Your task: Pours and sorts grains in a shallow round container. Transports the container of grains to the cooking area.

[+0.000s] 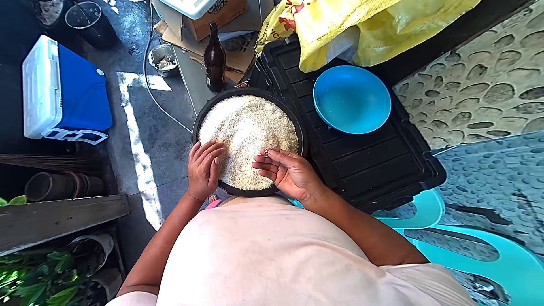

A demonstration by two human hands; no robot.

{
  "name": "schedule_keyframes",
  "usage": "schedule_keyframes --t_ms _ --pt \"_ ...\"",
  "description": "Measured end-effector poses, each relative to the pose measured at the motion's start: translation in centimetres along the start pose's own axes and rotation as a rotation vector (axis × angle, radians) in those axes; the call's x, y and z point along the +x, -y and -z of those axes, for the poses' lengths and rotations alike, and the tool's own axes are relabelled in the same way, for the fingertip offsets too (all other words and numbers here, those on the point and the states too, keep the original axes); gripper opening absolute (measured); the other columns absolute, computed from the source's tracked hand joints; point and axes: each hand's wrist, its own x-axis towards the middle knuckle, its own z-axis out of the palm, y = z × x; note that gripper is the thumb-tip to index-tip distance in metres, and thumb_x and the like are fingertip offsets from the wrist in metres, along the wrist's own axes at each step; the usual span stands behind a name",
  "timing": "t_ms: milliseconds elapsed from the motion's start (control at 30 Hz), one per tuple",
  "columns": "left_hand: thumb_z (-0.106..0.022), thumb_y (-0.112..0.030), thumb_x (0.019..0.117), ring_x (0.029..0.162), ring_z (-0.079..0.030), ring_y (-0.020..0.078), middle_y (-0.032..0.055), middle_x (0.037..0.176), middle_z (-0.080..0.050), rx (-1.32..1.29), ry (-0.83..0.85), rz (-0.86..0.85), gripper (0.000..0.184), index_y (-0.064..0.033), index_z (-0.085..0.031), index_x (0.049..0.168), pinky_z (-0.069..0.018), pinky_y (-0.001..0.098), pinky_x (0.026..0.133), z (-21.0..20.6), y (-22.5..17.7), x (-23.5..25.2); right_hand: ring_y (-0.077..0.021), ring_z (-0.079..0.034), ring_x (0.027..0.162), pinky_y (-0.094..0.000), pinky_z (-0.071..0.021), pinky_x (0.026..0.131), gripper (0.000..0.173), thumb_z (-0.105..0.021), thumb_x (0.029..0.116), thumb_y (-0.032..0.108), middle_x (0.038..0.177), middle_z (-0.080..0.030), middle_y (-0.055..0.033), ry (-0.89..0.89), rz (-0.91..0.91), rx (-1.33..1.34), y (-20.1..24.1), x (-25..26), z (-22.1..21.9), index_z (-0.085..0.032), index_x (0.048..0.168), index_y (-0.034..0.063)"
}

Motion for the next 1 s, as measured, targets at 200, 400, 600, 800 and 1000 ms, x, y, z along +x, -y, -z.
schedule_keyframes --t_ms 200,400,600,800,1000 --pt "-0.029 -0.022 0.1086 0.136 -0.056 0.0272 0.0116 0.129 -0.071 0.001 -0.011 0.002 0.048 -0.0010 -0.072 0.115 -0.0258 0.0523 0.123 0.03 -0.16 0.04 -0.0258 -0.076 0.092 -0.0358 -0.0639 0.082 0.027 -0.042 0.1090 0.010 0.103 -0.075 -0.0186 -0.003 -0.008 -0.021 -0.01 -0.15 0.00 -0.067 0.110 -0.0010" --pt "-0.029 -0.020 0.1084 0.136 -0.055 0.0266 0.0121 0.130 -0.070 -0.005 -0.023 -0.004 0.047 -0.0006 -0.072 0.115 -0.0256 0.0520 0.123 -0.05 -0.05 0.00 -0.0264 -0.076 0.090 -0.0363 -0.0639 0.081 0.026 -0.042 0.1080 0.007 0.101 -0.075 -0.0192 0.007 -0.016 -0.018 -0.09 -0.11 -0.07 -0.067 0.109 -0.0017" --pt "-0.030 -0.021 0.1088 0.137 -0.055 0.0266 0.0115 0.130 -0.070 -0.005 -0.018 -0.003 0.048 -0.0011 -0.072 0.116 -0.0249 0.0521 0.124 -0.01 -0.03 -0.03 -0.0253 -0.077 0.087 -0.0352 -0.0642 0.078 0.025 -0.045 0.1079 0.009 0.098 -0.075 -0.0186 -0.003 -0.015 -0.029 -0.23 0.02 -0.31 -0.068 0.105 -0.0011" --pt "-0.029 -0.022 0.1088 0.136 -0.056 0.0265 0.0116 0.129 -0.071 -0.006 -0.021 -0.002 0.048 -0.0012 -0.072 0.115 -0.0251 0.0520 0.123 -0.07 0.04 -0.04 -0.0263 -0.077 0.088 -0.0359 -0.0642 0.080 0.023 -0.044 0.1075 0.005 0.099 -0.075 -0.0198 -0.004 -0.023 -0.014 -0.19 -0.08 -0.41 -0.066 0.107 -0.0029" --pt "-0.029 -0.023 0.1091 0.136 -0.056 0.0266 0.0111 0.129 -0.071 -0.009 -0.023 -0.005 0.049 -0.0018 -0.073 0.114 -0.0252 0.0522 0.123 -0.08 0.09 0.00 -0.0263 -0.077 0.087 -0.0355 -0.0643 0.079 0.021 -0.047 0.1053 0.002 0.099 -0.075 -0.0203 0.012 -0.019 0.006 -0.34 -0.02 -0.14 -0.067 0.106 -0.0029"
